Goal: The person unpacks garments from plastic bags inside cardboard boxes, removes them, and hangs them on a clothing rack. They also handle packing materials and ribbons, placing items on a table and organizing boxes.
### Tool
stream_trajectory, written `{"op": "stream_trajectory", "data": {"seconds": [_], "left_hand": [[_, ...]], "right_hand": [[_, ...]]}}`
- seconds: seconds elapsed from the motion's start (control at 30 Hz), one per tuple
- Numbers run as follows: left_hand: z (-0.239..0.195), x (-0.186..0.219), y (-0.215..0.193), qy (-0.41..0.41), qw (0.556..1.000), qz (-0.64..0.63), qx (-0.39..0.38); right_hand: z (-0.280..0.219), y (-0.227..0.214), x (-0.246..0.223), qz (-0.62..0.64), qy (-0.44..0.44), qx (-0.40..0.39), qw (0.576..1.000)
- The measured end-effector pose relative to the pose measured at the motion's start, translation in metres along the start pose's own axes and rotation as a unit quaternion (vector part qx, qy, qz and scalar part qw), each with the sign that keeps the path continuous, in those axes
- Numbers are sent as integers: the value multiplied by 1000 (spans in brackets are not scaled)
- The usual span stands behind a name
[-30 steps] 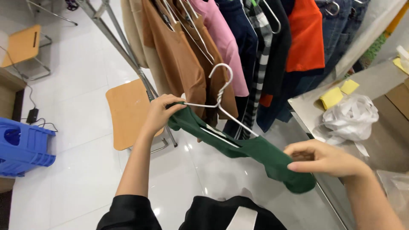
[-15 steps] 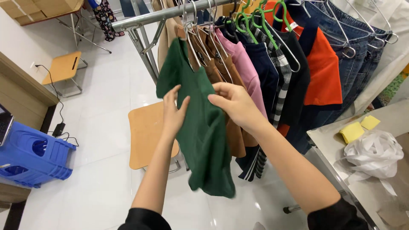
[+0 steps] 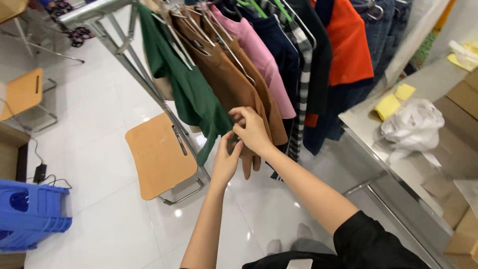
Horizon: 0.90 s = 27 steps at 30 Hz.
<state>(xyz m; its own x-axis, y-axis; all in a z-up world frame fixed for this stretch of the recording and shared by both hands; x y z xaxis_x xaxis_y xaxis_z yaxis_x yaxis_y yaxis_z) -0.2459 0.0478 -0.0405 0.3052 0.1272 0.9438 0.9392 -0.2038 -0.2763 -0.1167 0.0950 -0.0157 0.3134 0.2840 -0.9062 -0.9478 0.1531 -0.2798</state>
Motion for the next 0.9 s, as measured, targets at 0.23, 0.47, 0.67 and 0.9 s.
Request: {"op": "stream_trajectory", "data": {"seconds": [0.23, 0.47, 0.67, 0.9], "left_hand": [[16, -104, 175, 76, 976, 57, -194], [-115, -96, 326, -78, 891, 78, -440], [-218, -66, 406, -143, 849, 85, -501], [-296, -61, 488, -148, 819, 97, -546]], "right_hand": [[-163, -102, 156, -62, 118, 91, 987], [-454, -288, 213, 46, 334, 397, 854], [-725, -407, 156, 10, 364, 641, 676], [-839, -456, 93, 36, 303, 729, 613]]}}
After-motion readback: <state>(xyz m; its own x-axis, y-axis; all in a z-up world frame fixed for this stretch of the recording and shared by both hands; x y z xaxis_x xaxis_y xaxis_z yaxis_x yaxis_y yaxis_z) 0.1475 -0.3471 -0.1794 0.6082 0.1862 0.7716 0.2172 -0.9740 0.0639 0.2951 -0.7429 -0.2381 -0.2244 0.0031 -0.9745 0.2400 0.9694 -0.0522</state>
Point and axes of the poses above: each hand's wrist, its own z-axis towards the middle knuckle, its own y-axis out of the palm, x = y × z, the point moved 8 cm from there along z, towards the middle knuckle, and after that the axes turned 7 degrees about -y, right-handed, at the moved point
